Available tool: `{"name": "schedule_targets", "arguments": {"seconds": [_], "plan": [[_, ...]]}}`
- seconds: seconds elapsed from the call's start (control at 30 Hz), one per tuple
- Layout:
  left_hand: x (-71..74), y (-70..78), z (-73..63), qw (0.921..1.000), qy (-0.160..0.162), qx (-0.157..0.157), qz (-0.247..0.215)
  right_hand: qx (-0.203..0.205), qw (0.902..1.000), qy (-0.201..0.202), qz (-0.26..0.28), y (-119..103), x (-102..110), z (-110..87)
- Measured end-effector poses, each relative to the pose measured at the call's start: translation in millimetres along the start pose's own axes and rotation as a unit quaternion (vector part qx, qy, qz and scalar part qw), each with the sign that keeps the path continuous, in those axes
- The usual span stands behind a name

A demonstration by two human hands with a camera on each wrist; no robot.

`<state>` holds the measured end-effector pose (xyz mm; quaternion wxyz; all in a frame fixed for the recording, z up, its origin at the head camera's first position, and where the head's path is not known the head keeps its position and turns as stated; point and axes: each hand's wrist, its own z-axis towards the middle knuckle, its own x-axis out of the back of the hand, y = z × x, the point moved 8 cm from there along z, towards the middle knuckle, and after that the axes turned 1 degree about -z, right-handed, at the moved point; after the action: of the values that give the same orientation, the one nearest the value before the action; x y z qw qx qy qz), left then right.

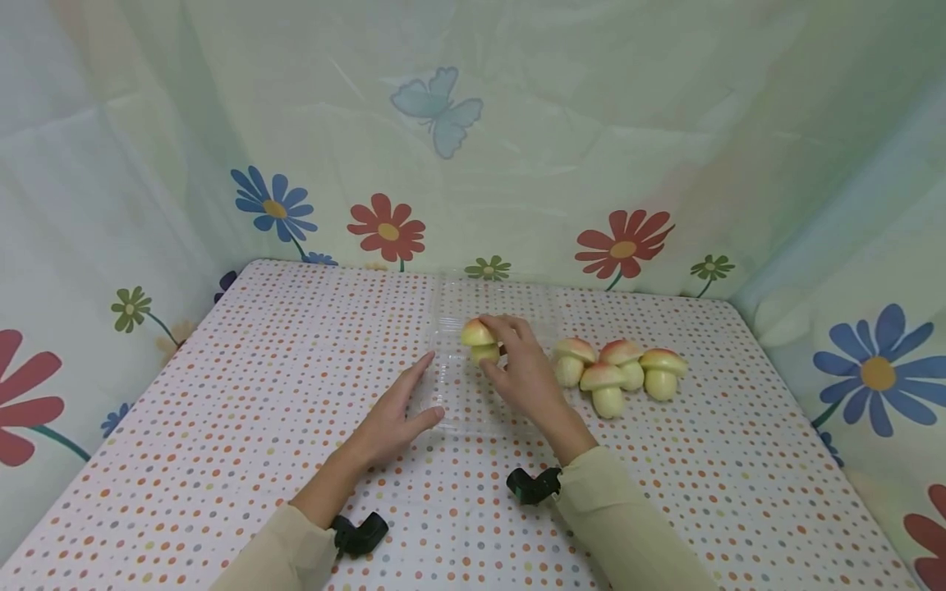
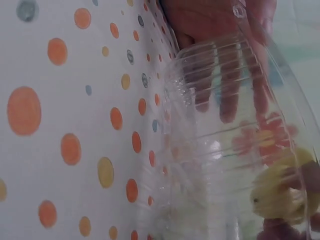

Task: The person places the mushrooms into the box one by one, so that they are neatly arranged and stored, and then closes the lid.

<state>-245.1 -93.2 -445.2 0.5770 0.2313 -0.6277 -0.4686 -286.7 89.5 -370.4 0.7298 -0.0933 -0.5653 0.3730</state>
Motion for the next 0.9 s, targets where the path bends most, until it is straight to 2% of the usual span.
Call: {"name": "schedule_targets", "arguments": {"seconds": [0.3, 0.7, 0.9], "plan": [[1.3, 2.0, 2.9, 0.9999, -0.004, 0.002, 0.009, -0.011, 0.9995, -0.027, -0.009, -6.0, -11.4, 1.4], [0.0, 0.1, 1.0, 1.0000, -0.003, -0.001, -0.003, -0.025, 0.9972, -0.063, -0.030, -9.1, -28.6, 3.7], [0.8, -0.8, 1.1, 1.0000, 0.000, -0.007, 0.001, -0.020, 0.9965, -0.074, -0.032, -10.4, -36.6, 7.6]]}}
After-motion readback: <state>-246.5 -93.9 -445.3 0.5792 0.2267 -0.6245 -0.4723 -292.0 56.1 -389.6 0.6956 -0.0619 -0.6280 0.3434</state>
